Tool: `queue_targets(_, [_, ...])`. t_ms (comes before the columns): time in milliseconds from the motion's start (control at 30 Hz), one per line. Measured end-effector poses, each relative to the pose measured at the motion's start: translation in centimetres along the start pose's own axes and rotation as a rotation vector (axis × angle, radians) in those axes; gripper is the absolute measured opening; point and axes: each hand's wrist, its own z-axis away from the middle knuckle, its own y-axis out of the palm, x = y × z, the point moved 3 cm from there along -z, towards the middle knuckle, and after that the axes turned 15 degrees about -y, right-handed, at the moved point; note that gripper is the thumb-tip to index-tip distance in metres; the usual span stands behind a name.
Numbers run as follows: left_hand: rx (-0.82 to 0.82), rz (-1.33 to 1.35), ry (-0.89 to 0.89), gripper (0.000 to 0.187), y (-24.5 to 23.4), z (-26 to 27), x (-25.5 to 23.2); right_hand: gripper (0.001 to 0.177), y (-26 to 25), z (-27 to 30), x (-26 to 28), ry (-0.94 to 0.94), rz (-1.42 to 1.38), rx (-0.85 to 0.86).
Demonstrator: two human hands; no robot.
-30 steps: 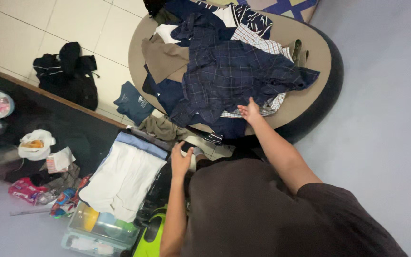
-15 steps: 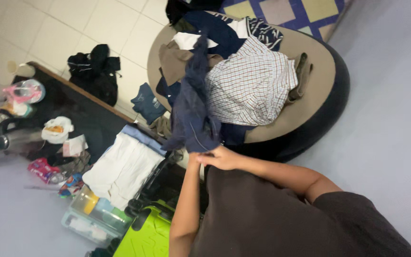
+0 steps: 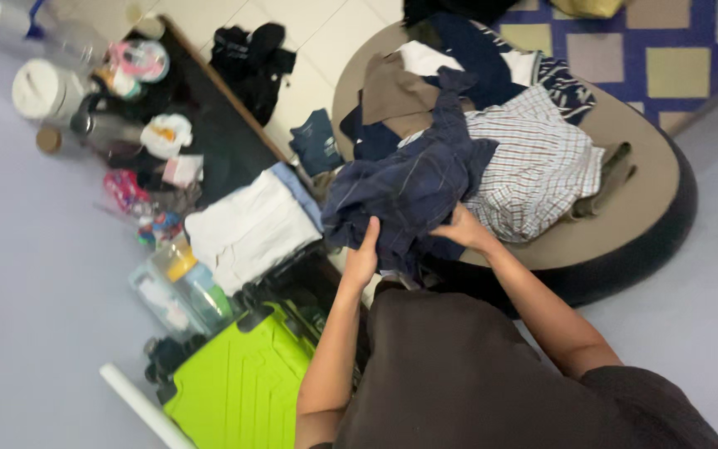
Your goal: The person folds several garments one by one on a lime green suitcase. They fold a white shirt, a dark blue checkered shirt, a light checkered shirt, and a brown jacket, placing each folded item on a growing stack.
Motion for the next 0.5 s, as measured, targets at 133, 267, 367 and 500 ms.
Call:
queue_targets(133, [-0.022, 0.091, -0.083, 0.062, -2.1, 2.6, 0.6, 0.034, 1.4, -2.5, -4.8, 0.19, -0.013, -0.108])
queue_targets(267, [-0.015, 0.22, -0.092, 0.062, -6.5, 5.6, 1.0, 0.033, -0.4, -6.6, -5.7, 0.211, 0.226, -0.087])
queue_targets(367, [-0.03, 0.249, -0.087, 0.061, -10.3, 8.3, 1.9, 0.029, -1.4, -11.5, -3.8, 0.215, -0.111, -0.308])
queue_targets(500, [-0.069, 0.224, -0.179, 0.059, -15.5, 11.9, 4.1, 0.035, -1.5, -22.7, 0.7, -0.018, -0.186, -0.21])
